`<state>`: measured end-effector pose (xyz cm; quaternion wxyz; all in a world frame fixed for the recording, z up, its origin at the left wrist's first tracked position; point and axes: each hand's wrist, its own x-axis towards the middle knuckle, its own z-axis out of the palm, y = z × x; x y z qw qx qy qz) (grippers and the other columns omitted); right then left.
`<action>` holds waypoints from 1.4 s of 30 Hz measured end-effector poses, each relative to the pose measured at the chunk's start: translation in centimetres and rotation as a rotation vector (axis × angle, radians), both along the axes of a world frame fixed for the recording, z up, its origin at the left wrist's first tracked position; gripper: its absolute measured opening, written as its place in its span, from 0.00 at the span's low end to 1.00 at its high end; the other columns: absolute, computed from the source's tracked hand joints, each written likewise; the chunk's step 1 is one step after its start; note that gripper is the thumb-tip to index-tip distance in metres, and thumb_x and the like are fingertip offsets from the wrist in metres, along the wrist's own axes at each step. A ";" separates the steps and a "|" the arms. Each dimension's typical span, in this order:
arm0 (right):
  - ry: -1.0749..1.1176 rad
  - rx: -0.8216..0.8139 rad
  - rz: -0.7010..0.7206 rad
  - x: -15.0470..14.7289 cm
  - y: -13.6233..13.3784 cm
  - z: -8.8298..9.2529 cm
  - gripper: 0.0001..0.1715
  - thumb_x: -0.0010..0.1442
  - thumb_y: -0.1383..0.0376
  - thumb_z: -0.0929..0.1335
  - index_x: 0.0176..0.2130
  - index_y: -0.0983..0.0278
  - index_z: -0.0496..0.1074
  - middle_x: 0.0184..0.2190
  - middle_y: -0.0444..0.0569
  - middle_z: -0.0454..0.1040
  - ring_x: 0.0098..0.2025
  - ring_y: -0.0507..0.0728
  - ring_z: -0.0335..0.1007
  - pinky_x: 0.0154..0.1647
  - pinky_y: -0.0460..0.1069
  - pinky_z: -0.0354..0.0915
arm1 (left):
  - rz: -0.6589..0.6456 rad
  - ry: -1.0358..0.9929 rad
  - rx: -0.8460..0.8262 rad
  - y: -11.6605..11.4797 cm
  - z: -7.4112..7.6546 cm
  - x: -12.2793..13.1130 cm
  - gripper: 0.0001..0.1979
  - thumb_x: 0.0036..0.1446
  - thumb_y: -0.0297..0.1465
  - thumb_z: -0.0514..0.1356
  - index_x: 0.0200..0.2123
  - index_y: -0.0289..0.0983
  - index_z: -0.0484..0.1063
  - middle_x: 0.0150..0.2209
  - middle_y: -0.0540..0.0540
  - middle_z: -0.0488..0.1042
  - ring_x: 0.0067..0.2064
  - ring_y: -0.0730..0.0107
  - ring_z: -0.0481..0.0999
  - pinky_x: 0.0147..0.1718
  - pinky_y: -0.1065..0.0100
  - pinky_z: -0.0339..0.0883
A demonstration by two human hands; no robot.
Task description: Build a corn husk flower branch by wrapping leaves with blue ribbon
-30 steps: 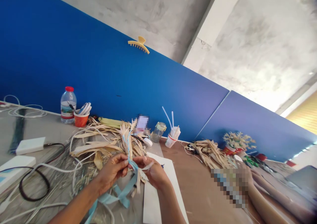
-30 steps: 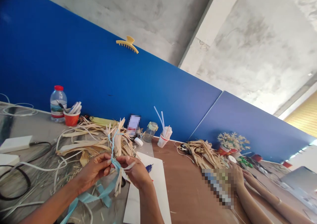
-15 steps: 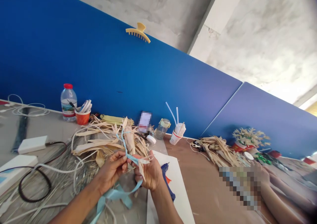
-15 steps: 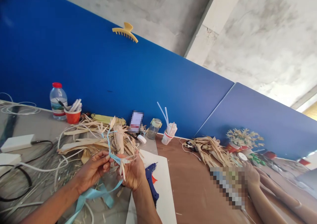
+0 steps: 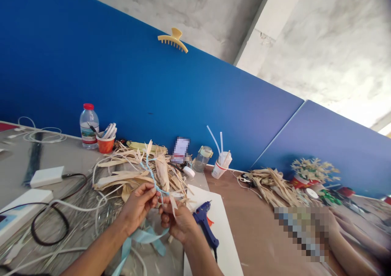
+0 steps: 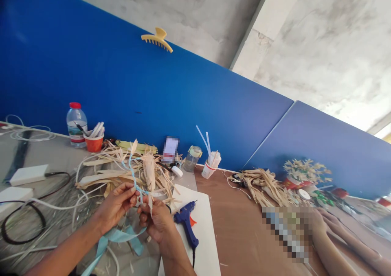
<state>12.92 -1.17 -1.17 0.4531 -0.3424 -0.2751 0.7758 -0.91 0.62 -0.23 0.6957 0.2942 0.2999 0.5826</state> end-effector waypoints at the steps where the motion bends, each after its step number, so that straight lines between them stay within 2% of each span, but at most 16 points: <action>1: -0.030 -0.007 -0.011 -0.3 -0.2 -0.1 0.16 0.40 0.68 0.73 0.32 0.67 0.70 0.18 0.41 0.69 0.15 0.45 0.55 0.16 0.41 0.45 | 0.014 0.036 0.017 0.0 0.0 0.0 0.12 0.39 0.30 0.69 0.25 0.34 0.67 0.22 0.50 0.73 0.20 0.80 0.66 0.20 0.77 0.62; 5: -0.045 -0.018 -0.054 -0.9 -0.8 0.0 0.16 0.42 0.63 0.73 0.31 0.66 0.67 0.14 0.39 0.66 0.14 0.45 0.53 0.15 0.40 0.45 | 0.066 0.147 0.091 0.5 0.0 -0.5 0.12 0.41 0.33 0.68 0.24 0.35 0.68 0.19 0.52 0.71 0.20 0.79 0.66 0.21 0.76 0.61; 10: -0.052 0.099 -0.037 -0.9 -1.6 0.8 0.21 0.47 0.56 0.72 0.37 0.64 0.65 0.20 0.40 0.70 0.13 0.45 0.53 0.14 0.42 0.47 | 0.217 0.177 0.095 1.3 0.3 -1.5 0.13 0.38 0.34 0.69 0.24 0.36 0.68 0.19 0.54 0.71 0.20 0.79 0.66 0.20 0.76 0.60; 14: -0.142 0.143 -0.033 -0.9 -2.0 1.5 0.22 0.48 0.56 0.70 0.39 0.64 0.63 0.20 0.39 0.69 0.13 0.44 0.50 0.15 0.42 0.46 | 0.260 0.194 0.098 1.6 0.0 -1.6 0.13 0.38 0.34 0.68 0.24 0.36 0.68 0.20 0.53 0.72 0.20 0.78 0.66 0.20 0.76 0.60; 16: -0.292 0.188 -0.092 -0.6 -2.1 1.8 0.25 0.47 0.60 0.70 0.43 0.64 0.61 0.19 0.37 0.67 0.13 0.44 0.48 0.15 0.42 0.45 | 0.263 0.223 0.128 1.7 -0.3 -1.5 0.12 0.40 0.34 0.67 0.24 0.36 0.68 0.18 0.53 0.71 0.20 0.78 0.66 0.21 0.75 0.60; 21: -0.856 0.435 -0.143 1.0 -2.9 3.0 0.41 0.43 0.70 0.71 0.56 0.63 0.58 0.22 0.38 0.66 0.25 0.52 0.62 0.28 0.47 0.57 | 0.275 0.311 0.183 1.8 -0.9 -1.6 0.10 0.44 0.35 0.65 0.24 0.36 0.68 0.17 0.53 0.69 0.20 0.76 0.65 0.22 0.74 0.60; 23: -1.028 0.496 -0.108 1.8 -3.3 3.8 0.39 0.44 0.70 0.71 0.56 0.62 0.61 0.24 0.41 0.68 0.27 0.55 0.64 0.31 0.49 0.59 | 0.282 0.360 0.194 1.9 -1.0 -1.6 0.10 0.45 0.36 0.65 0.24 0.36 0.69 0.18 0.53 0.69 0.20 0.76 0.66 0.22 0.73 0.60; 25: -1.166 0.594 -0.087 2.5 -3.8 4.8 0.32 0.46 0.70 0.70 0.52 0.59 0.67 0.30 0.46 0.71 0.32 0.57 0.67 0.35 0.50 0.60 | 0.277 0.431 0.224 1.8 -0.9 -1.5 0.10 0.45 0.36 0.64 0.24 0.37 0.69 0.18 0.52 0.69 0.21 0.75 0.66 0.22 0.73 0.60; 27: -1.297 0.747 -0.119 3.1 -4.1 6.2 0.19 0.50 0.71 0.68 0.43 0.59 0.73 0.36 0.49 0.73 0.38 0.59 0.68 0.40 0.50 0.59 | 0.255 0.505 0.269 1.6 -0.8 -1.4 0.10 0.46 0.37 0.63 0.23 0.37 0.68 0.17 0.53 0.68 0.20 0.74 0.65 0.22 0.72 0.59; 28: -1.358 0.805 -0.135 3.3 -4.3 6.9 0.14 0.52 0.71 0.66 0.39 0.60 0.74 0.35 0.49 0.72 0.38 0.58 0.68 0.39 0.49 0.59 | 0.238 0.539 0.292 1.5 -0.8 -1.3 0.10 0.47 0.37 0.62 0.22 0.37 0.68 0.16 0.53 0.67 0.20 0.74 0.64 0.22 0.72 0.58; 31: -1.533 0.941 -0.181 3.8 -4.5 9.2 0.12 0.57 0.72 0.62 0.32 0.62 0.75 0.31 0.48 0.69 0.31 0.54 0.66 0.32 0.46 0.58 | 0.169 0.624 0.339 1.0 -0.8 -0.9 0.10 0.50 0.37 0.59 0.24 0.37 0.68 0.16 0.54 0.67 0.20 0.73 0.64 0.23 0.71 0.58; 33: -1.590 1.031 -0.181 4.0 -4.3 10.6 0.12 0.58 0.70 0.62 0.31 0.63 0.74 0.33 0.49 0.69 0.29 0.52 0.65 0.30 0.45 0.58 | 0.126 0.659 0.344 0.7 -0.8 -0.7 0.10 0.51 0.37 0.58 0.25 0.37 0.68 0.17 0.54 0.67 0.21 0.73 0.65 0.24 0.71 0.58; 36: -1.502 1.166 -0.129 4.4 -3.2 12.4 0.11 0.58 0.70 0.63 0.32 0.64 0.75 0.36 0.50 0.70 0.32 0.52 0.67 0.32 0.45 0.59 | 0.051 0.652 0.328 0.3 -0.7 -0.3 0.11 0.50 0.38 0.59 0.25 0.36 0.67 0.17 0.54 0.67 0.20 0.74 0.64 0.23 0.71 0.56; 38: -1.395 1.226 -0.035 4.7 -1.6 13.4 0.10 0.58 0.70 0.64 0.32 0.64 0.75 0.32 0.49 0.71 0.33 0.52 0.67 0.34 0.45 0.59 | -0.046 0.595 0.310 0.1 -0.6 -0.2 0.12 0.49 0.39 0.61 0.24 0.36 0.66 0.18 0.54 0.68 0.19 0.76 0.63 0.21 0.72 0.55; 39: -1.358 1.219 0.005 4.9 -0.7 13.7 0.09 0.58 0.70 0.64 0.30 0.65 0.75 0.29 0.47 0.71 0.33 0.52 0.67 0.34 0.45 0.59 | -0.118 0.547 0.300 0.1 -0.6 -0.2 0.13 0.48 0.40 0.62 0.24 0.36 0.66 0.19 0.53 0.69 0.19 0.77 0.63 0.20 0.73 0.54; 42: -1.299 1.118 0.007 5.3 2.3 13.8 0.10 0.56 0.69 0.66 0.25 0.66 0.73 0.24 0.44 0.69 0.29 0.51 0.64 0.31 0.44 0.57 | -0.377 0.352 0.259 -0.2 -0.7 -0.4 0.16 0.46 0.41 0.64 0.25 0.36 0.63 0.21 0.52 0.72 0.17 0.81 0.62 0.19 0.75 0.51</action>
